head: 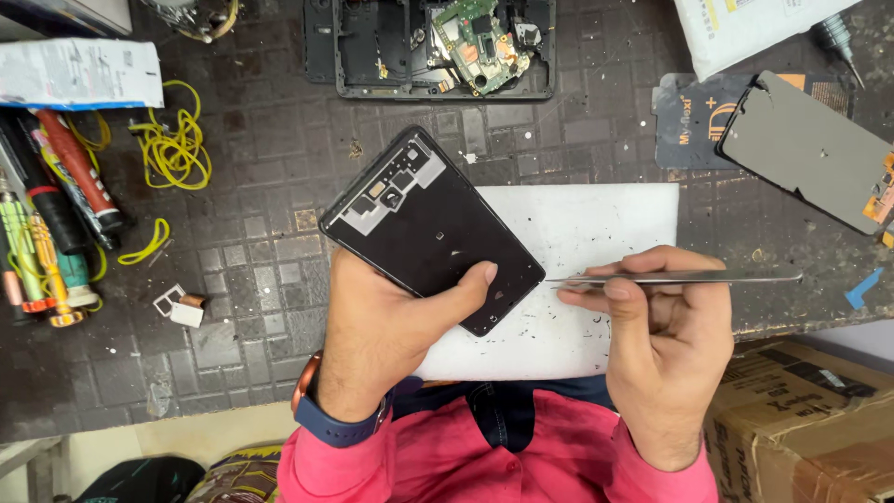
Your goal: The person uses a metal spudger to scrape and pry at the back surface of a disassembled smartphone, removing residue and lifting edges along the perimeter. The phone is held in one hand while the tool is manipulated with the other.
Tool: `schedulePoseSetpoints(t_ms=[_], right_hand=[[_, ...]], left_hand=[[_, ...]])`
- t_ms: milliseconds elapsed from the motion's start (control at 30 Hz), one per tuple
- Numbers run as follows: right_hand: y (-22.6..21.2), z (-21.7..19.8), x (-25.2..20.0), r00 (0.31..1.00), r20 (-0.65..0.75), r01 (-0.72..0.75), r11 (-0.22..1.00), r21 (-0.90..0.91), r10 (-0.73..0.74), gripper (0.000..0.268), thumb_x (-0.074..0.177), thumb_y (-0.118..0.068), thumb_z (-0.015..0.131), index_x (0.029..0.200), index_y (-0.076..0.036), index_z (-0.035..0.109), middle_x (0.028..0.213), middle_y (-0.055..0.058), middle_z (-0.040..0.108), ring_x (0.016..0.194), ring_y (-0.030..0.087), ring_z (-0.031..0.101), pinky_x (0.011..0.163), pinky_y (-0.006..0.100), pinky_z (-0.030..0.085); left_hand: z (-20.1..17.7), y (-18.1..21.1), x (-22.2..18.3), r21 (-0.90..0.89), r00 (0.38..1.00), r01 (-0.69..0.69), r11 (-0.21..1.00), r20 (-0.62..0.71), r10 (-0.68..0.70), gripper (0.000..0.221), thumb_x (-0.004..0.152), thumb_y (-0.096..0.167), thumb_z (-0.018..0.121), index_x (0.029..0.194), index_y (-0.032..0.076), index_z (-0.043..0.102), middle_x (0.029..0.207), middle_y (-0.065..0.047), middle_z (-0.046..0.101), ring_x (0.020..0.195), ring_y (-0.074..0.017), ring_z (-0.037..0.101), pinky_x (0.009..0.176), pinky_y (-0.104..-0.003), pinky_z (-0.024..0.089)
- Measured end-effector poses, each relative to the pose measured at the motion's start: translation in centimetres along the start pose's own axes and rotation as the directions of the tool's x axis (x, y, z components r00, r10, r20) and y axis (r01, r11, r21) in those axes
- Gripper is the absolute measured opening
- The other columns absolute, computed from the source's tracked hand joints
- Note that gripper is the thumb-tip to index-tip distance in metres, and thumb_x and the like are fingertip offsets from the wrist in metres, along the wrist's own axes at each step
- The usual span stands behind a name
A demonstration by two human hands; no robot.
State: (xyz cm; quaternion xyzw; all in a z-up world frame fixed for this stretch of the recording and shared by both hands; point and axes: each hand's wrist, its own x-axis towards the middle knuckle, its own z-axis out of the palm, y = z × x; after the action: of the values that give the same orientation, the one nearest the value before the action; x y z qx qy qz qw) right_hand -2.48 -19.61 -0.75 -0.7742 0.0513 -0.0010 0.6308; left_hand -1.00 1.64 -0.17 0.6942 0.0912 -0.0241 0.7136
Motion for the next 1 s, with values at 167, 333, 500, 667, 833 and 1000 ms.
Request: schedulePoseSetpoints(t_ms=[167, 333, 500, 667, 833, 1000], right_hand=[[-0.08, 0.41, 0.2, 1.0, -0.016, -0.009, 1.0, -0.019, 0.009, 0.017, 0.107, 0.002, 0.054, 0.119, 0.005, 0.043, 0.104, 0.02, 0.067, 0.095, 0.025, 0.076, 0.086, 0.038, 0.063], [0.03, 0.41, -0.06, 1.0, -0.028, 0.0, 0.999, -0.047, -0.001, 0.017, 0.107, 0.003, 0.055, 0.119, 0.005, 0.043, 0.105, 0.02, 0.066, 0.093, 0.024, 0.075, 0.084, 0.037, 0.064], [0.2, 0.6, -0.13, 0.999, -0.038, 0.031, 0.998, -0.053, -0.033, 0.016, 0.109, 0.003, 0.055, 0.119, 0.005, 0.043, 0.106, 0.02, 0.065, 0.096, 0.024, 0.075, 0.085, 0.037, 0.064], [0.41, 0.51, -0.21, 0.998, -0.032, 0.045, 0.999, -0.03, -0.046, 0.017, 0.109, 0.003, 0.055, 0.12, 0.005, 0.042, 0.107, 0.019, 0.064, 0.095, 0.023, 0.074, 0.085, 0.037, 0.064], [0.31, 0.63, -0.05, 0.997, -0.018, 0.069, 0.995, -0.078, -0.07, 0.016, 0.108, 0.005, 0.057, 0.117, 0.005, 0.043, 0.105, 0.019, 0.063, 0.094, 0.023, 0.075, 0.083, 0.037, 0.064], [-0.2, 0.41, 0.35, 0.999, 0.038, 0.04, 0.998, -0.05, -0.038, 0.014, 0.108, 0.004, 0.056, 0.116, 0.005, 0.044, 0.1, 0.017, 0.066, 0.09, 0.021, 0.075, 0.082, 0.034, 0.065]], left_hand=[[0.15, 0.2, 0.25, -0.025, 0.997, 0.071, 0.997, -0.016, -0.072, 0.019, 0.079, 0.001, 0.081, 0.097, 0.001, 0.075, 0.087, -0.002, 0.077, 0.076, -0.0068, 0.07, 0.066, -0.025, 0.059], [0.29, 0.13, 0.27, 0.02, 0.997, 0.068, 0.997, -0.028, -0.068, 0.02, 0.078, 0.001, 0.081, 0.096, 0.001, 0.074, 0.086, -0.002, 0.078, 0.075, -0.0068, 0.071, 0.067, -0.025, 0.059], [0.32, 0.22, 0.27, 0.015, 0.997, 0.068, 0.998, -0.031, -0.067, 0.02, 0.078, 0.001, 0.081, 0.097, 0.001, 0.074, 0.087, -0.002, 0.078, 0.076, -0.0072, 0.071, 0.067, -0.025, 0.059], [0.4, 0.24, 0.29, 0.067, 0.997, 0.057, 0.996, -0.049, -0.054, 0.022, 0.076, 0.002, 0.082, 0.096, 0.001, 0.074, 0.086, -0.002, 0.078, 0.075, -0.0073, 0.072, 0.067, -0.025, 0.06], [0.46, 0.33, 0.3, 0.074, 0.997, 0.056, 0.996, -0.059, -0.052, 0.022, 0.076, 0.003, 0.082, 0.097, 0.001, 0.074, 0.086, -0.002, 0.078, 0.075, -0.007, 0.072, 0.067, -0.025, 0.06], [0.62, 0.33, 0.3, 0.091, 0.996, 0.07, 0.993, -0.071, -0.063, 0.022, 0.076, 0.003, 0.083, 0.096, 0.001, 0.073, 0.085, -0.002, 0.078, 0.074, -0.0068, 0.071, 0.066, -0.024, 0.06]])
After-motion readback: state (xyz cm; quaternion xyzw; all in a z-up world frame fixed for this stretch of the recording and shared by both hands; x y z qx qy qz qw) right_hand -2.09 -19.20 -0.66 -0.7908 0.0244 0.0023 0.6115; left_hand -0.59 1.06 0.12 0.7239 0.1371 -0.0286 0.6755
